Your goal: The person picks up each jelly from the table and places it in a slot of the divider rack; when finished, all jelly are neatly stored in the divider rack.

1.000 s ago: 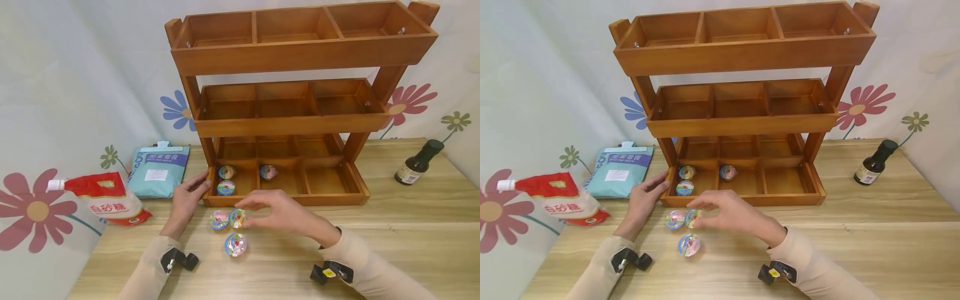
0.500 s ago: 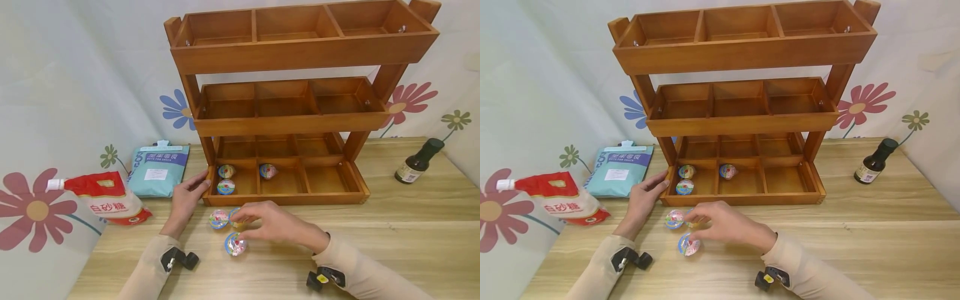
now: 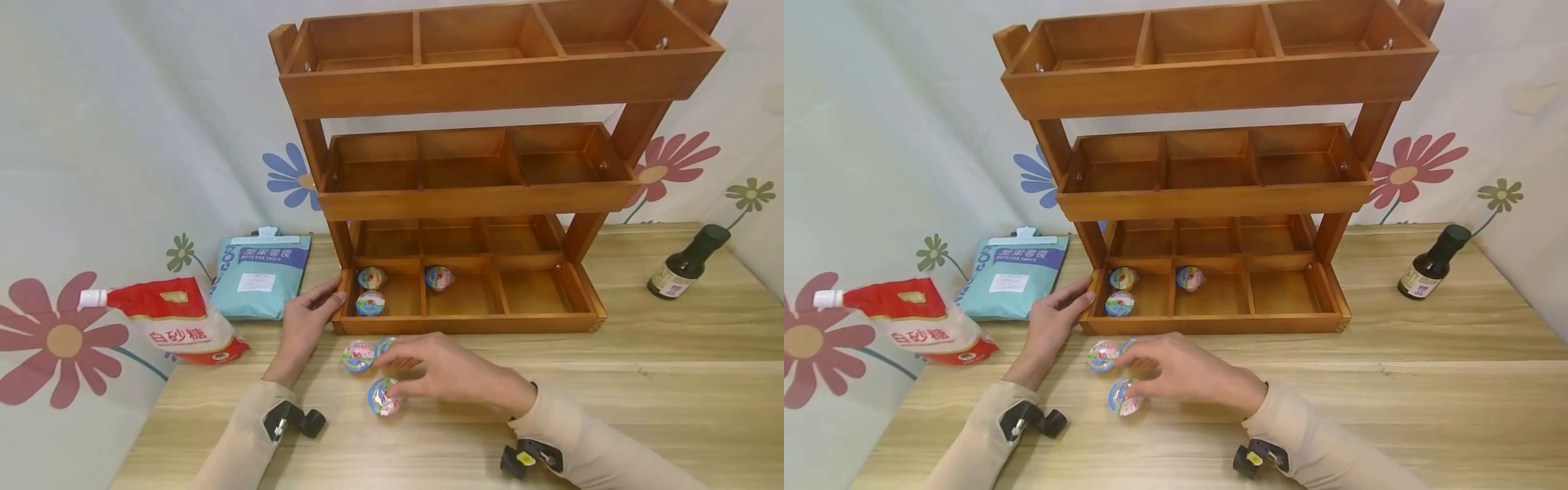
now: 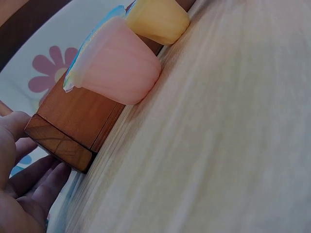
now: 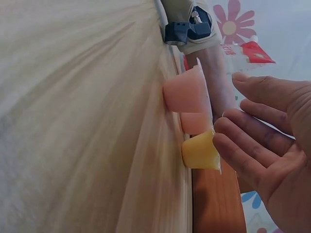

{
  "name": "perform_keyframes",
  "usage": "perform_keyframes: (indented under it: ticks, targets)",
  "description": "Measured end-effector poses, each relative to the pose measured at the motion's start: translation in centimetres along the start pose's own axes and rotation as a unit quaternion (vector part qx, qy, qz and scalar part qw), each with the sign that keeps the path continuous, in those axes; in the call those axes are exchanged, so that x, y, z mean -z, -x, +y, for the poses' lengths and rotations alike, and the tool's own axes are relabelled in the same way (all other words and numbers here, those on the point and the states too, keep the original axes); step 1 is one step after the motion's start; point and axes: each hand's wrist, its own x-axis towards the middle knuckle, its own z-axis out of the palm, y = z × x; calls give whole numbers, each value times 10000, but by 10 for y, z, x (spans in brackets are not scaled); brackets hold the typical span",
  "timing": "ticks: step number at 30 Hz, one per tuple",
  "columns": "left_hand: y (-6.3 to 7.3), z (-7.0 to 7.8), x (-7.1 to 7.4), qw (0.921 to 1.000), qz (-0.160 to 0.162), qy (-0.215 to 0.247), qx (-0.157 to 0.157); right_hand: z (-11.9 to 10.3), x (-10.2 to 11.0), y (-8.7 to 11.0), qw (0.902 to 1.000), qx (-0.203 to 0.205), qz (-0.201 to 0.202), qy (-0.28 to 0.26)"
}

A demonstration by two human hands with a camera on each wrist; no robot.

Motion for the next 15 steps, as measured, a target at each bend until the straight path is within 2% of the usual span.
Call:
perform_keyframes:
  ticks: [15]
  targets:
    - [0, -1, 0, 10000, 39, -49, -71, -1, -8, -1, 9992, -154, -214, 307]
